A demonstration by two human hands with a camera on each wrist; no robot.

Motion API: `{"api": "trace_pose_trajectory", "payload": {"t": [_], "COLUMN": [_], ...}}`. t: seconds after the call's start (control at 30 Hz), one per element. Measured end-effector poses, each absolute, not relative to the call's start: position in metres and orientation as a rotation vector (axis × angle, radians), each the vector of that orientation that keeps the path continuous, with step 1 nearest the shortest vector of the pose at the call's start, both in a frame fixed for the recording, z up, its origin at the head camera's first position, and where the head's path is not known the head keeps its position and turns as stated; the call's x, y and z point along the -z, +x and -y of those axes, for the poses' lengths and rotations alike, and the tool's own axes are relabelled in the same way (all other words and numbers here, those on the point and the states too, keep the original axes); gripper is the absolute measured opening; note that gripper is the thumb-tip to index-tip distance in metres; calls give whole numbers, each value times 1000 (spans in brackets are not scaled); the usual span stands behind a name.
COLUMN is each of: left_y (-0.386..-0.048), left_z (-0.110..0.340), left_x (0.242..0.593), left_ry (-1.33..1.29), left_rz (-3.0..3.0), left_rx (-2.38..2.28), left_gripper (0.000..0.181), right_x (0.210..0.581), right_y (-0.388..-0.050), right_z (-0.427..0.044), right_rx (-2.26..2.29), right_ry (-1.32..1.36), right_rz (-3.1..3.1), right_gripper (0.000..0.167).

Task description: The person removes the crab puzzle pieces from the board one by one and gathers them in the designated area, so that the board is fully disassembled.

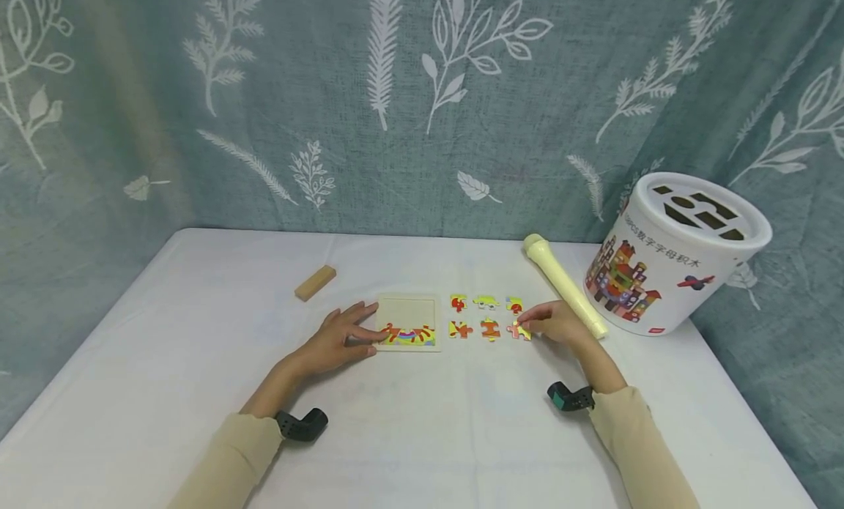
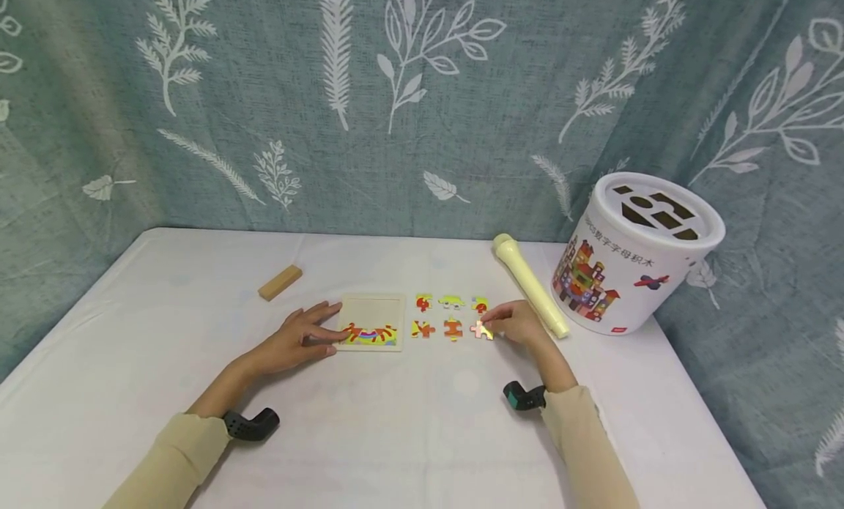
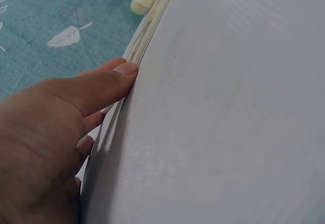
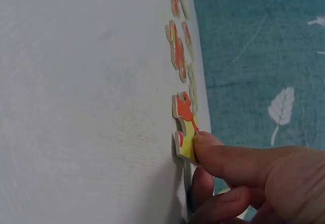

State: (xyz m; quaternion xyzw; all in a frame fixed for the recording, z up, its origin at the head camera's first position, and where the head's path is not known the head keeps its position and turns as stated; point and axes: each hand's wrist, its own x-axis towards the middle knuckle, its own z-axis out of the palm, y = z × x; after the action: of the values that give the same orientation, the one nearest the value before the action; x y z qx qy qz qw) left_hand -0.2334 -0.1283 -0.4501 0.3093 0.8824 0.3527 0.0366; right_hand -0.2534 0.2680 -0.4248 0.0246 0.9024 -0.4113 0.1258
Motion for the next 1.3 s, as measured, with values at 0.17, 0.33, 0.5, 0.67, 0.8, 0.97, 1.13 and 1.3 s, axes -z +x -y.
{"api": "trace_pose_trajectory", "payload": {"t": [0.17,0.33,0.5,0.67,0.8,0.97,1.13,1.3], "left_y": [-233,-231,-230,-231,-231,-232,-232,-231], "left_z": [129,128,127,127,127,124,125,128], "left_x": [451,452,449,447,448,450,449,448], "left_ry": [940,925,903,853,820,827,822,817], "left_rz": [-2717,-2697,-2685,-2722,-2744,-2747,-2750,-2759], "left_rx": [-1101,-1132,-1131,-1068,-1050,-1059,-1064,-1070], "left_gripper": [29,28,38,60,62,59,58,58], "right_x": [424,419,408,405,407,414,421,424], "right_y": [-253,-252,-256,-258,-259,-259,-258,-256], "right_z": [-264,-259,-229,-172,-128,-96,-84,-80], "right_rx": [1174,1149,1153,1203,1206,1186,1162,1139], "right_ry": [68,78,-15,-184,-355,-463,-494,-478], "right_rz": [-2666,-2670,-2638,-2529,-2460,-2467,-2493,-2532], "right_gripper": [17,20,25,25,25,23,23,23]}}
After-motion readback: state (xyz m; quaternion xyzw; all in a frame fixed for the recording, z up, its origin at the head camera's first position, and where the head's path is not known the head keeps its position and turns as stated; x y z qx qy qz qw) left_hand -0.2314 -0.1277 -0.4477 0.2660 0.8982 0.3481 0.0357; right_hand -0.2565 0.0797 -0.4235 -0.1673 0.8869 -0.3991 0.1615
